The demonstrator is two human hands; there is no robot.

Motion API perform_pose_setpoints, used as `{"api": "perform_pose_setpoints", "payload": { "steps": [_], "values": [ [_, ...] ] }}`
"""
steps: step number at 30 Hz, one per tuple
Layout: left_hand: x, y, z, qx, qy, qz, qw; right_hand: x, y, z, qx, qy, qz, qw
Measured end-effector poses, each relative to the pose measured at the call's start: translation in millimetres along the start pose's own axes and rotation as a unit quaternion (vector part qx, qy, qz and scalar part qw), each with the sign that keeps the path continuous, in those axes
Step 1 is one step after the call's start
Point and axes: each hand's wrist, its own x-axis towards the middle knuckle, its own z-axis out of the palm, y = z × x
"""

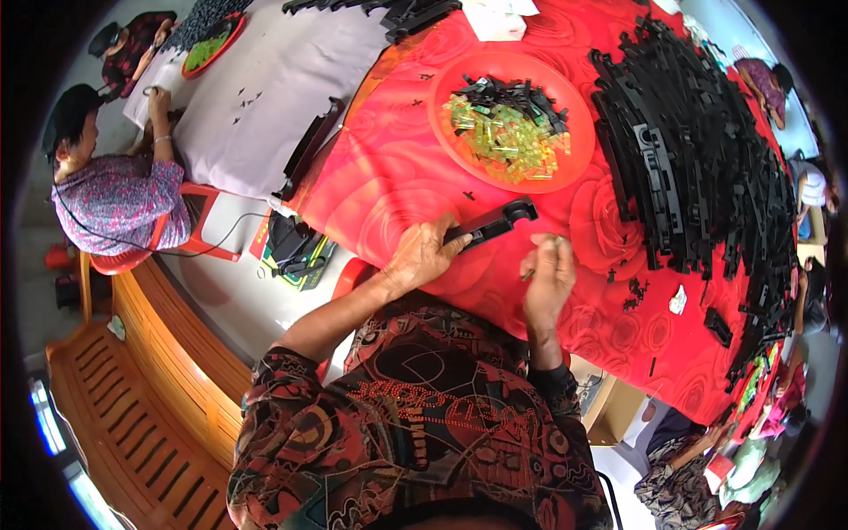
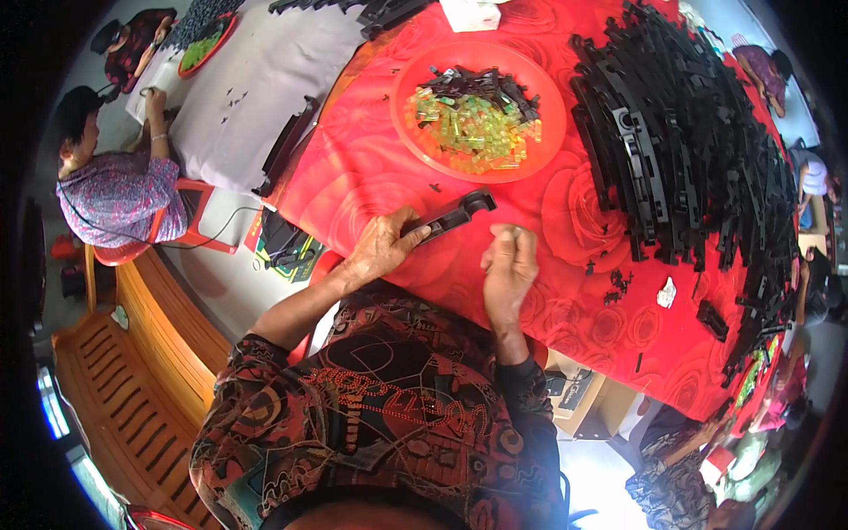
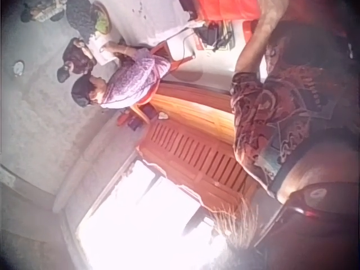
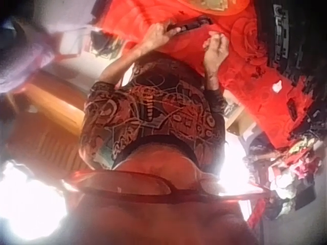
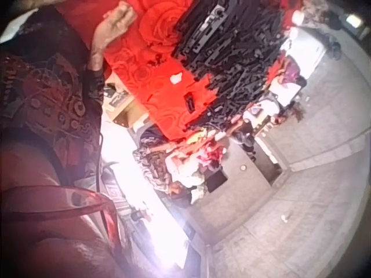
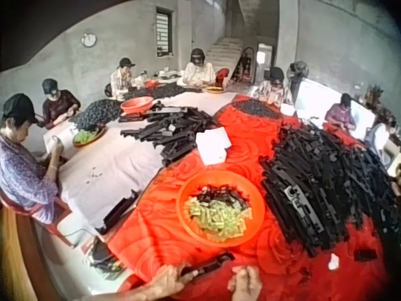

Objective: The person assembles plastic components by taking small pieces from a tray, inserting them into black frames, and pressing them into place using a handheld tool.

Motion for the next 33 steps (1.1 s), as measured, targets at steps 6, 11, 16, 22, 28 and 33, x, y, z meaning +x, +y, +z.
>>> {"api": "perform_pose_setpoints", "payload": {
  "steps": [6,11,16,22,28,33],
  "values": [
    [-5,-5,-18,0.023,-0.104,-0.029,0.994,0,-24,3,-0.222,-0.037,-0.215,0.95],
    [-1,-14,-25,0.062,-0.107,-0.06,0.99,-7,4,4,-0.101,-0.106,-0.08,0.986],
    [12,-12,-33,0.15,-0.143,-0.071,0.976,-5,6,3,-0.267,-0.141,-0.191,0.934],
    [22,-4,-39,0.145,-0.219,-0.112,0.958,-5,-5,-4,-0.263,-0.187,0.041,0.946],
    [20,-8,-33,0.236,-0.187,-0.073,0.951,2,-15,17,-0.065,-0.162,0.043,0.984],
    [21,-9,-29,0.264,-0.185,-0.083,0.943,7,-4,28,-0.083,-0.189,0.03,0.978]
  ]
}}
